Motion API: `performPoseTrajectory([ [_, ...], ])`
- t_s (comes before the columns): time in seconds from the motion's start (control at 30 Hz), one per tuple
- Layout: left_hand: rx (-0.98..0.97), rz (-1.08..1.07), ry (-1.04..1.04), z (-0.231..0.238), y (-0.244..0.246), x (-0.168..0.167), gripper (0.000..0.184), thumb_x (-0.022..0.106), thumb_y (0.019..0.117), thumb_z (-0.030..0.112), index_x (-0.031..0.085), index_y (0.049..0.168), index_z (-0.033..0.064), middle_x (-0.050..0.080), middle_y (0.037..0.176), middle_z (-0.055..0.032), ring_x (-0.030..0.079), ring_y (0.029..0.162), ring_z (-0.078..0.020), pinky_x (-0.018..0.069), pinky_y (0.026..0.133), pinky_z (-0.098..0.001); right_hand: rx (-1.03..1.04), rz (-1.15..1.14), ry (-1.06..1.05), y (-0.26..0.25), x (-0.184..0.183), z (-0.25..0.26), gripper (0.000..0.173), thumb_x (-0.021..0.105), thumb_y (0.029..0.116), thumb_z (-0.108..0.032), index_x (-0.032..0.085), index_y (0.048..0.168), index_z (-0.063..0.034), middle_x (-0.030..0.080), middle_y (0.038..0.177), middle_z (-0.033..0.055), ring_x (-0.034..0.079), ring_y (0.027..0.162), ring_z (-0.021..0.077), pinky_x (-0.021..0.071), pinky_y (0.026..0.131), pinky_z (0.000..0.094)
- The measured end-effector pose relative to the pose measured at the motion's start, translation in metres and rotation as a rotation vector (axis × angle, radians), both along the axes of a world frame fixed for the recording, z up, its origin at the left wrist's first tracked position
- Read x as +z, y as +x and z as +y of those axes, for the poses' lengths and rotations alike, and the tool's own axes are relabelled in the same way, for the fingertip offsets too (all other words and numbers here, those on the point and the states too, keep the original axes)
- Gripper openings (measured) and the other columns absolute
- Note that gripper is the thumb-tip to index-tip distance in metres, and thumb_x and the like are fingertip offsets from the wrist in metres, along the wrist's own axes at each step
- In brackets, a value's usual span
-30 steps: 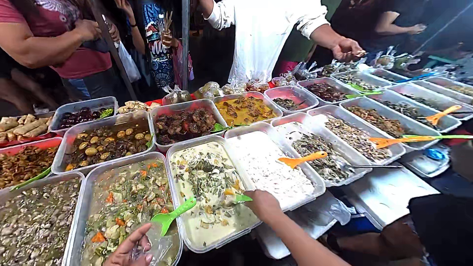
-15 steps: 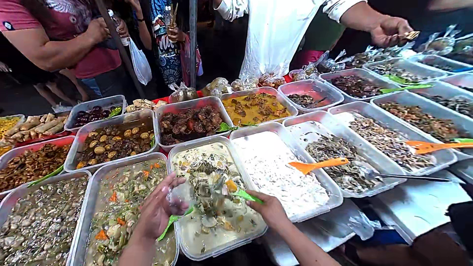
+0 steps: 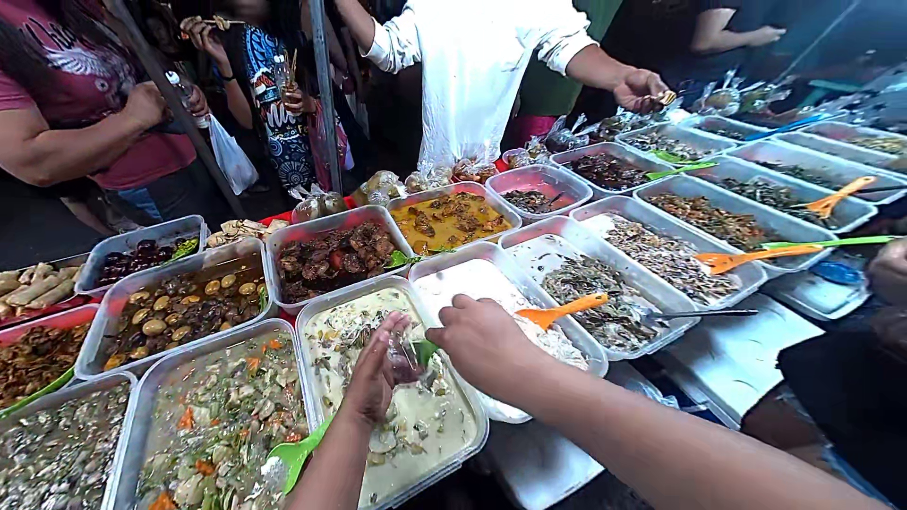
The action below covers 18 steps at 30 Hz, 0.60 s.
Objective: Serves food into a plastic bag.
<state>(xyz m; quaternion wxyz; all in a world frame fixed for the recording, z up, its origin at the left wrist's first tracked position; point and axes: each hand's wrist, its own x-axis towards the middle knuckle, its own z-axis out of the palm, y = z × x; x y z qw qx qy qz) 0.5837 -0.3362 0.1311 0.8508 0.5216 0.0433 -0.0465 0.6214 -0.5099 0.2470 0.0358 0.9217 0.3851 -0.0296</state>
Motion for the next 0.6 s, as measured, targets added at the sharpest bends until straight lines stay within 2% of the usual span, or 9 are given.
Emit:
performPoseTrajectory([
  [0.03,0.098,0.034,-0.074,-0.002,0.000,0.001,0.060,0.030,0.1075,0.048,0.038,0.152,0.0078,0.063,0.136,-0.0100,0.067,0.070,-0.0123,0.0567,0.063,-0.0263,0.056,-0.101,-0.014,-0.005,0.005,0.002,0.019,0.066,0.0906,0.000,0.078,0.102,-0.0114,0.067,0.089,0.0097,0.064,0.094,0.0307,0.0507,0.073,0.0460],
  [0.1,0.245,0.127,-0.229,0.001,0.000,0.003,0.060,0.011,0.1101,0.047,0.043,0.147,0.0122,0.067,0.127,-0.0083,0.064,0.064,-0.0116,0.0537,0.056,-0.0242,0.126,-0.281,0.047,-0.010,0.014,-0.003,0.024,0.072,0.0839,0.004,0.080,0.100,-0.0122,0.066,0.083,0.0070,0.064,0.085,0.0275,0.0495,0.066,0.0422],
  [0.17,0.276,0.145,-0.316,0.007,-0.003,0.004,0.065,0.005,0.1091,0.048,0.048,0.144,0.0146,0.070,0.123,-0.0082,0.065,0.063,-0.0119,0.0536,0.054,-0.0242,0.134,-0.376,0.156,-0.009,0.023,-0.016,0.032,0.074,0.0794,0.007,0.081,0.102,-0.0143,0.067,0.079,0.0066,0.065,0.079,0.0282,0.0501,0.062,0.0436],
  [0.27,0.228,0.071,-0.335,0.017,-0.008,0.001,0.062,0.010,0.1093,0.045,0.050,0.144,0.0132,0.069,0.125,-0.0110,0.064,0.061,-0.0118,0.0534,0.054,-0.0239,0.073,-0.420,0.247,-0.003,0.024,-0.040,0.031,0.071,0.0828,0.006,0.081,0.101,-0.0178,0.065,0.075,0.0062,0.064,0.075,0.0294,0.0501,0.060,0.0459],
  [0.37,0.186,0.006,-0.280,0.025,-0.010,0.000,0.059,0.016,0.1097,0.046,0.047,0.147,0.0126,0.066,0.130,-0.0118,0.062,0.060,-0.0107,0.0524,0.054,-0.0232,-0.025,-0.377,0.228,-0.002,0.007,-0.060,0.029,0.074,0.0845,0.001,0.082,0.102,-0.0217,0.067,0.075,0.0052,0.066,0.077,0.0299,0.0521,0.062,0.0480],
  [0.47,0.211,0.012,-0.236,0.032,-0.013,0.006,0.058,0.018,0.1096,0.046,0.044,0.148,0.0124,0.065,0.130,-0.0108,0.060,0.060,-0.0102,0.0517,0.054,-0.0237,-0.004,-0.292,0.183,-0.008,-0.032,-0.065,0.032,0.071,0.0835,0.006,0.081,0.103,-0.0184,0.068,0.077,0.0107,0.068,0.077,0.0361,0.0543,0.063,0.0551],
  [0.6,0.232,-0.011,-0.279,0.044,-0.018,0.012,0.058,0.017,0.1102,0.047,0.048,0.146,0.0142,0.067,0.129,-0.0089,0.061,0.062,-0.0088,0.0513,0.055,-0.0222,0.019,-0.253,0.123,-0.015,-0.080,-0.053,0.038,0.071,0.0794,0.013,0.081,0.104,-0.0147,0.070,0.080,0.0132,0.069,0.074,0.0363,0.0556,0.063,0.0540],
])
